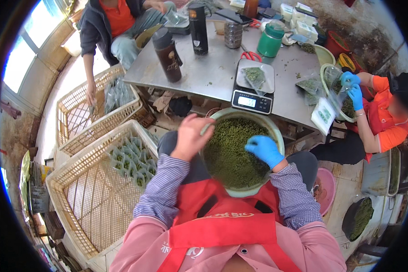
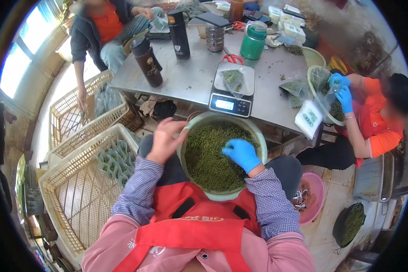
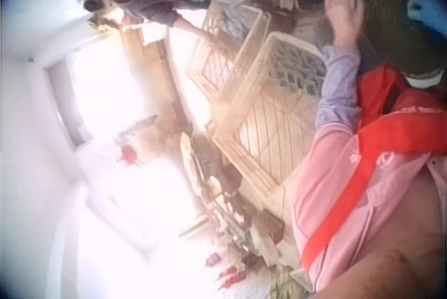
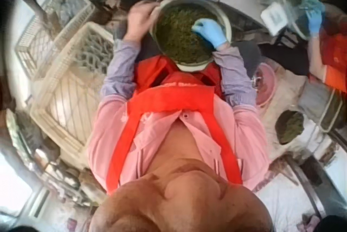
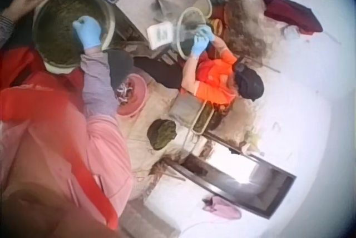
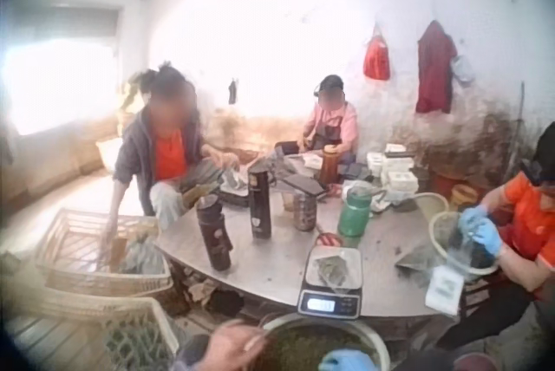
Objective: The person scoops green tea leaves from a bowl into small plastic bags, weighs each bag on a digital scale, and places the filled bags into a crate. The person repeats this process continuously while other workers perform similar tasks nearby.
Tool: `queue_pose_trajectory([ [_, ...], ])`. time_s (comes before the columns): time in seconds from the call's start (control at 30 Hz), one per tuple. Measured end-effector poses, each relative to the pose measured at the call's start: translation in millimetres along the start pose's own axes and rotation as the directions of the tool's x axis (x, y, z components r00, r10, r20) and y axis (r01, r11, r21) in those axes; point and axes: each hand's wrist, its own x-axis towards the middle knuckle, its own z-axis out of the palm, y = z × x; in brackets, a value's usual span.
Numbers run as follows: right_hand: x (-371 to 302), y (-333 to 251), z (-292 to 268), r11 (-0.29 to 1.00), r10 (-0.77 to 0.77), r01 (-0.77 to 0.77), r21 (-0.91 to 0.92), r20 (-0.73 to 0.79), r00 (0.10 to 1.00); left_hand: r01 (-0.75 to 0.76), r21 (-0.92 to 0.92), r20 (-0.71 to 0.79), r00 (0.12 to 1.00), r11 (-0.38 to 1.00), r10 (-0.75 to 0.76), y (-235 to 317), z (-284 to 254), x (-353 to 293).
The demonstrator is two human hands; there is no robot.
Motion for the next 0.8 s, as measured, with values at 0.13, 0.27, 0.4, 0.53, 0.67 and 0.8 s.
queue_pose_trajectory([
  [0.13,39.6,-27.4,-47.0,0.97,-0.229,0.225,-0.088,-0.633,0.74,0.058,-0.032,0.066,0.996,0.998,-0.056,8.3,55.5,-2.3],
  [0.27,83.6,-39.8,-63.6,0.982,-0.081,-0.03,-0.184,-0.564,0.822,0.095,-0.015,0.132,0.987,0.995,-0.092,5.6,62.6,-3.9],
  [0.4,103.0,-22.5,-55.8,0.981,-0.085,-0.026,-0.19,-0.549,0.831,0.133,-0.031,0.119,0.985,0.991,-0.129,4.6,57.9,-5.0],
  [0.53,77.0,-23.3,-47.4,0.977,-0.12,0.211,0.042,-0.709,0.695,0.185,0.001,0.191,0.964,0.983,-0.182,1.8,56.7,-7.6],
  [0.67,42.2,-10.5,-25.5,0.828,0.14,0.2,0.524,-0.539,0.831,0.331,-0.261,0.222,0.935,0.907,-0.277,18.2,63.3,-4.8],
  [0.8,13.2,-35.0,-19.4,0.772,0.034,0.028,0.635,-0.086,0.996,0.495,-0.594,0.401,0.866,0.634,-0.3,30.4,78.9,-11.9],
])
